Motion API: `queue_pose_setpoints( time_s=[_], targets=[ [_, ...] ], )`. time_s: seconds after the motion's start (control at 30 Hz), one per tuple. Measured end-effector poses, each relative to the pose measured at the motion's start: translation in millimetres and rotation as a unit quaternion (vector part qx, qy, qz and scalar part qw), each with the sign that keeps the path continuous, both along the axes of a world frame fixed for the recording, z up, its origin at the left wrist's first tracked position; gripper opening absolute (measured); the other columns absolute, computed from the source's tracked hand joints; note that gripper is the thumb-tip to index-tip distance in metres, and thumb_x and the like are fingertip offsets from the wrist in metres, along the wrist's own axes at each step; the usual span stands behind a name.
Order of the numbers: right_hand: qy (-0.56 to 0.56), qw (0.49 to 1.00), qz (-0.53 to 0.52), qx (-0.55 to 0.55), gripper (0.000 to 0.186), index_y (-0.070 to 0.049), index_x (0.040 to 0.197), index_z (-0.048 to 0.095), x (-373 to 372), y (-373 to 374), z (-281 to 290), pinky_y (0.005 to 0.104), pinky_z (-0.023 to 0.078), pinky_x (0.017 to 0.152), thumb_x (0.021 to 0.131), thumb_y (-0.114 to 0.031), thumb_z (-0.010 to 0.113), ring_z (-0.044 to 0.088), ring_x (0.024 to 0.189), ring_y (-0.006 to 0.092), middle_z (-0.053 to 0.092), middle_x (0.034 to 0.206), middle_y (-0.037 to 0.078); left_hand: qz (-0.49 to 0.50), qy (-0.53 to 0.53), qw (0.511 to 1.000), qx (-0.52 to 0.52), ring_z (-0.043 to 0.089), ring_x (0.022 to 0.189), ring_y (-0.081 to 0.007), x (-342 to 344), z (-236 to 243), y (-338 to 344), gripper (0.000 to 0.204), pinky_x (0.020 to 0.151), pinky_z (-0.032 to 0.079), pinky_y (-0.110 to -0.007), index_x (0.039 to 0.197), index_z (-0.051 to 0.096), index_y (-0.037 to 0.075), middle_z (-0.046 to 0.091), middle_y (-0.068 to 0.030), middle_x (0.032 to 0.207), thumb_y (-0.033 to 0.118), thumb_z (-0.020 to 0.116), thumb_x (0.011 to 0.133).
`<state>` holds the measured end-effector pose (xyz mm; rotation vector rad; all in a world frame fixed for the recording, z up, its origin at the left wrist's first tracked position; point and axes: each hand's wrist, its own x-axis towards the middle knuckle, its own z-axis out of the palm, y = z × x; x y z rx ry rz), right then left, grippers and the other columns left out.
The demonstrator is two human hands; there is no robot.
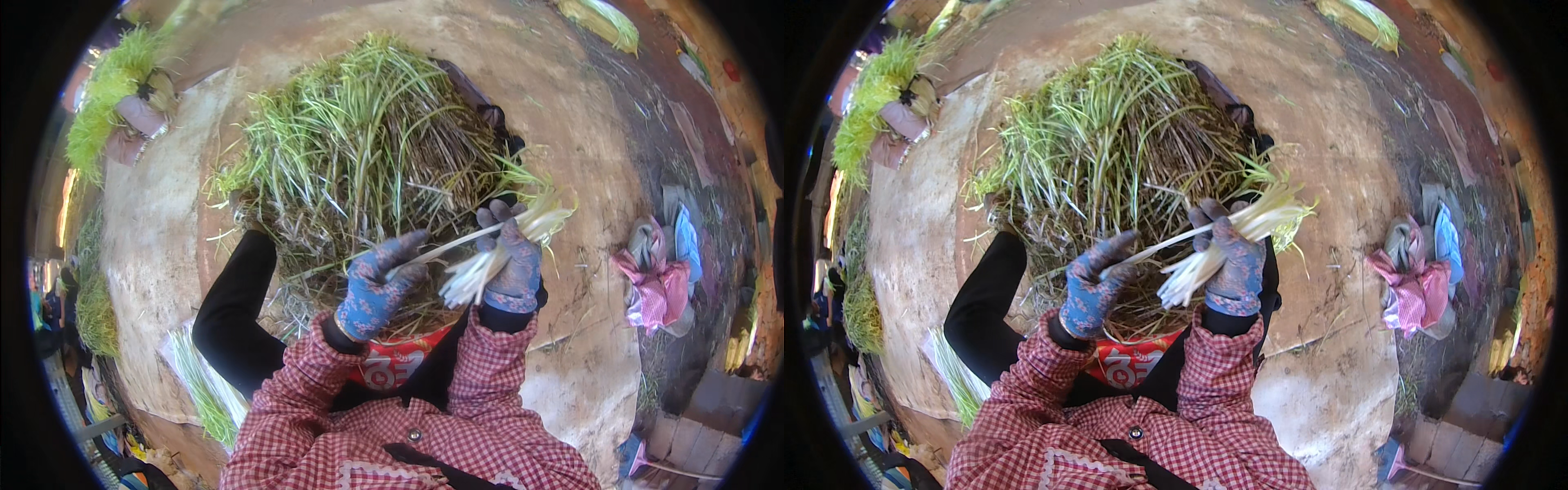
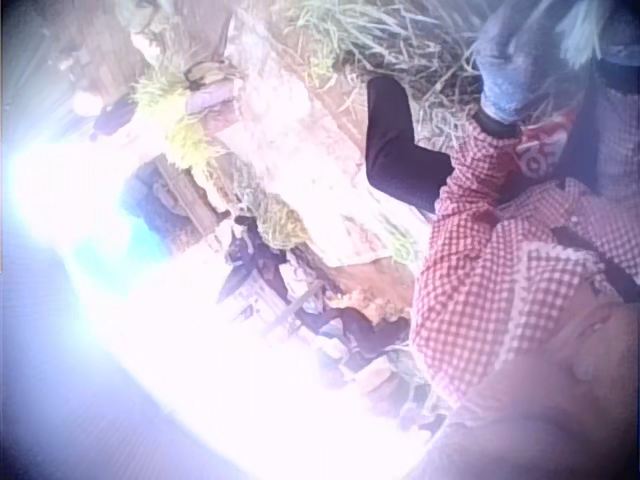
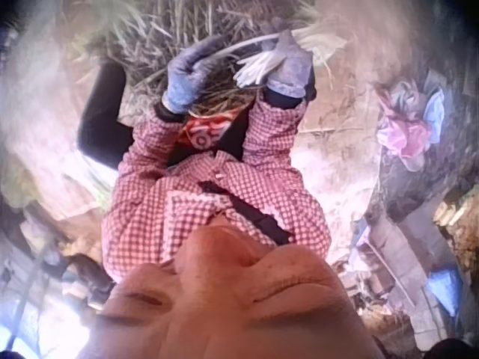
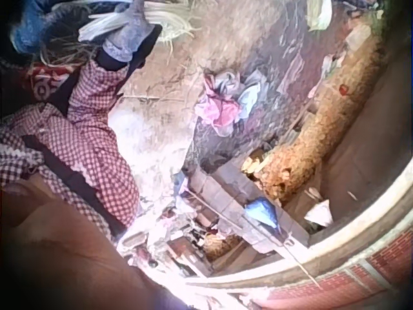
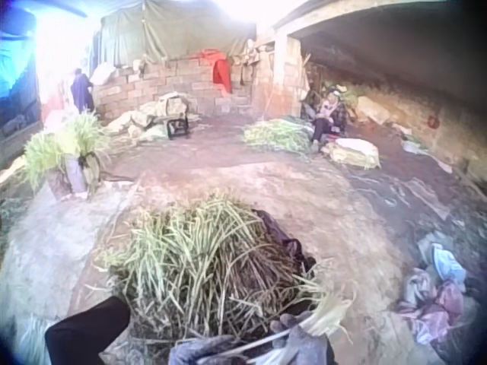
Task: The person sits on the ground and repeatedly picks up individual stalks from a large pile of green plants, strips or cleans them by hand, and places the processed stalks into a growing bundle held in the left hand.
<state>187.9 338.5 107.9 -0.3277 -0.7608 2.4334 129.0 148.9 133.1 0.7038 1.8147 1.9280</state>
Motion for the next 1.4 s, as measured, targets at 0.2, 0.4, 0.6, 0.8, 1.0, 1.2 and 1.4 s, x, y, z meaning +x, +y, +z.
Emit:
queue_pose_setpoints(
  time_s=[0.2,0.4,0.6,0.8,1.0,1.2,1.4],
  targets=[
    [-0.154,0.981,-0.031,0.114,0.03,0.007,0.107,0.063,-26,-12,-7,0.0294,0.054,0.077,0.08,-0.003,0.071,0.066,0.094,0.022,0.067,0.103,0.015,0.104,0.22,0.97,-0.022,0.059,0.076,-0.021,-1,-10,51,0.014,0.066,0.048,-0.03,0.094,0.065,0.0,0.057,-0.0102,0.085,-0.001,0.066,0.081],
    [0.02,0.997,-0.071,0.033,0.027,-0.004,0.108,0.057,-13,1,-3,0.0265,0.053,0.064,0.084,-0.009,0.068,0.062,0.101,0.0249,0.067,0.1,0.011,0.129,0.273,0.953,-0.014,0.06,0.066,-0.0182,-48,-81,18,0.01,0.058,0.05,-0.028,0.09,0.062,0.004,0.062,-0.0086,0.077,-0.001,0.059,0.082],
    [0.304,0.952,-0.007,-0.046,0.039,-0.005,0.119,0.048,-6,7,5,0.0236,0.045,0.063,0.085,-0.006,0.066,0.054,0.097,0.0182,0.066,0.095,0.006,0.145,0.143,0.895,-0.397,0.066,0.081,-0.0241,-159,-131,-2,0.021,0.071,0.052,-0.032,0.103,0.066,0.001,0.069,-0.0126,0.09,0.016,0.065,0.088],
    [0.373,0.921,0.092,-0.059,0.03,-0.014,0.106,0.05,-6,7,4,0.025,0.042,0.06,0.083,0.0,0.064,0.059,0.093,0.0178,0.07,0.101,0.009,0.191,-0.072,0.979,0.024,0.064,0.076,-0.0132,-94,-69,-26,0.017,0.066,0.053,-0.024,0.102,0.067,0.002,0.069,-0.0104,0.091,0.01,0.064,0.088],
    [0.346,0.932,0.087,-0.065,0.026,-0.015,0.101,0.051,-12,-8,-4,0.0281,0.043,0.061,0.084,0.002,0.063,0.062,0.105,0.027,0.069,0.098,0.008,0.296,0.091,0.936,-0.166,0.064,0.094,-0.0255,-128,-104,-19,0.035,0.085,0.053,-0.034,0.115,0.059,-0.001,0.065,-0.017,0.107,0.014,0.068,0.085],
    [0.254,0.963,0.025,-0.092,0.019,-0.015,0.095,0.059,-7,2,-12,0.0386,0.049,0.067,0.081,-0.008,0.069,0.061,0.108,0.0342,0.069,0.095,0.01,0.127,0.277,0.841,-0.447,0.059,0.102,-0.0364,-121,-115,27,0.047,0.087,0.048,-0.04,0.114,0.06,0.003,0.059,-0.0219,0.109,0.024,0.075,0.075],
    [0.205,0.977,0.019,-0.051,0.023,-0.012,0.094,0.056,-34,-17,-22,0.0456,0.055,0.084,0.082,0.007,0.062,0.056,0.115,0.039,0.063,0.114,0.024,0.047,-0.016,0.994,0.094,0.054,0.113,-0.0191,-69,-29,3,0.046,0.098,0.043,-0.032,0.127,0.053,0.003,0.054,-0.01,0.126,-0.004,0.061,0.082]
  ],
)
